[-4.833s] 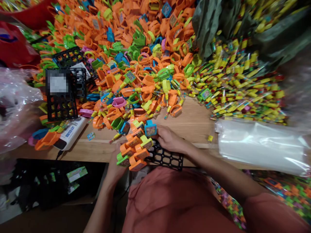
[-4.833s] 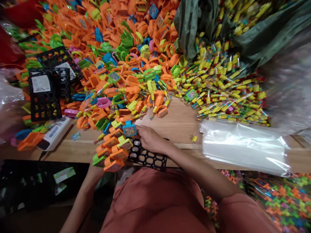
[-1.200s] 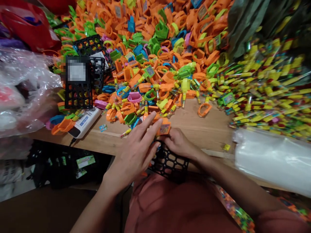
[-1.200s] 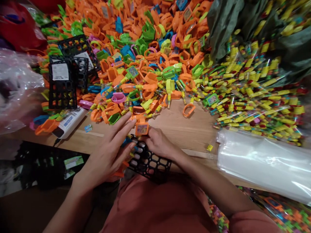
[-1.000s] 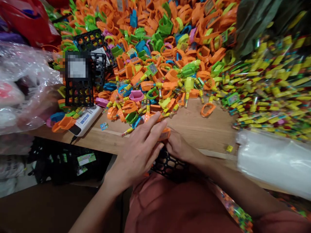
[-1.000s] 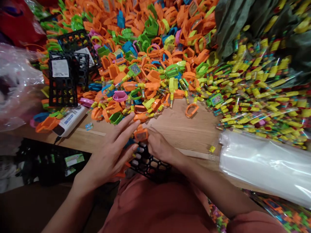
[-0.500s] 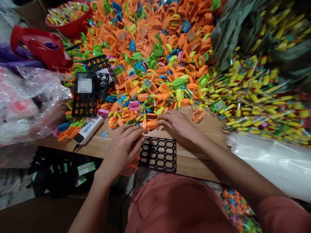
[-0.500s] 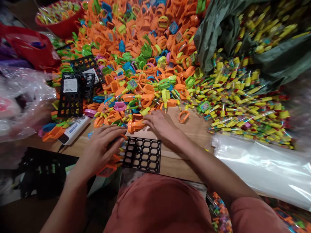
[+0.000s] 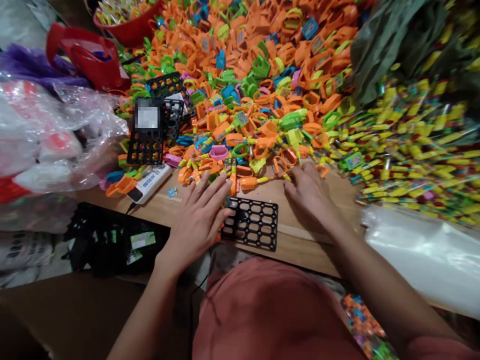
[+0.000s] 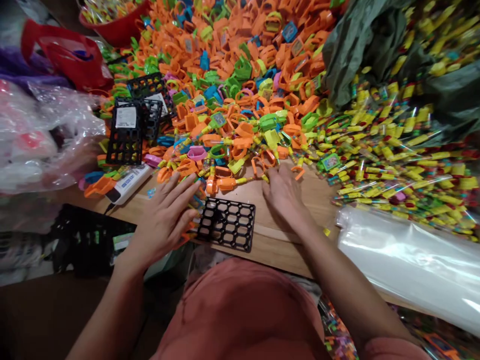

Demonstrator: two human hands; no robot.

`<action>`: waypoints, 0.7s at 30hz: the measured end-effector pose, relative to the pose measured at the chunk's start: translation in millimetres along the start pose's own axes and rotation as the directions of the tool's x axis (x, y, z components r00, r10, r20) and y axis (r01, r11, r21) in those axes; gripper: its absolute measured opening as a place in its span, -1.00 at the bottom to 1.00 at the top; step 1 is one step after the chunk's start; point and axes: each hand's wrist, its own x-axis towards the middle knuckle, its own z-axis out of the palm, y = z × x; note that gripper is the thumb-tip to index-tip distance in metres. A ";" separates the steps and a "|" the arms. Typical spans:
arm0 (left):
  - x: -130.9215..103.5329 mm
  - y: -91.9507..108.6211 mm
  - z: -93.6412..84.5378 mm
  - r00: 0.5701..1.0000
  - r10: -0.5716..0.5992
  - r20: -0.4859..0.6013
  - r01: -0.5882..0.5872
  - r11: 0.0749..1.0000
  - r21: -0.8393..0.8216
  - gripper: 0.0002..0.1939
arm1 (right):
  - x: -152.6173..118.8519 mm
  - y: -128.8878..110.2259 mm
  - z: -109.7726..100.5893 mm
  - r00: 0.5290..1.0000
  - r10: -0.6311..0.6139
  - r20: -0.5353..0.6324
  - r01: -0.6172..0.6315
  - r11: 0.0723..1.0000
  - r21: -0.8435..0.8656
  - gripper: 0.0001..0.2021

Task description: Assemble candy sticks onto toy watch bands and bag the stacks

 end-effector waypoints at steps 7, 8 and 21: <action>6.8 4.3 2.1 0.999 -0.031 0.012 0.030 0.999 0.024 -0.48 | -18.6 -10.6 5.3 0.986 -0.127 -0.104 0.160 0.886 0.435 -0.83; 6.4 4.5 2.3 0.999 -0.031 0.013 0.030 0.999 0.024 -0.48 | -27.2 -19.0 5.5 0.983 -0.172 -0.065 0.179 0.820 0.544 -0.83; 4.6 5.7 4.3 1.000 -0.027 0.008 0.026 0.998 0.048 -0.49 | -89.1 -85.4 55.1 0.874 -0.477 -0.095 0.389 0.568 0.726 -0.82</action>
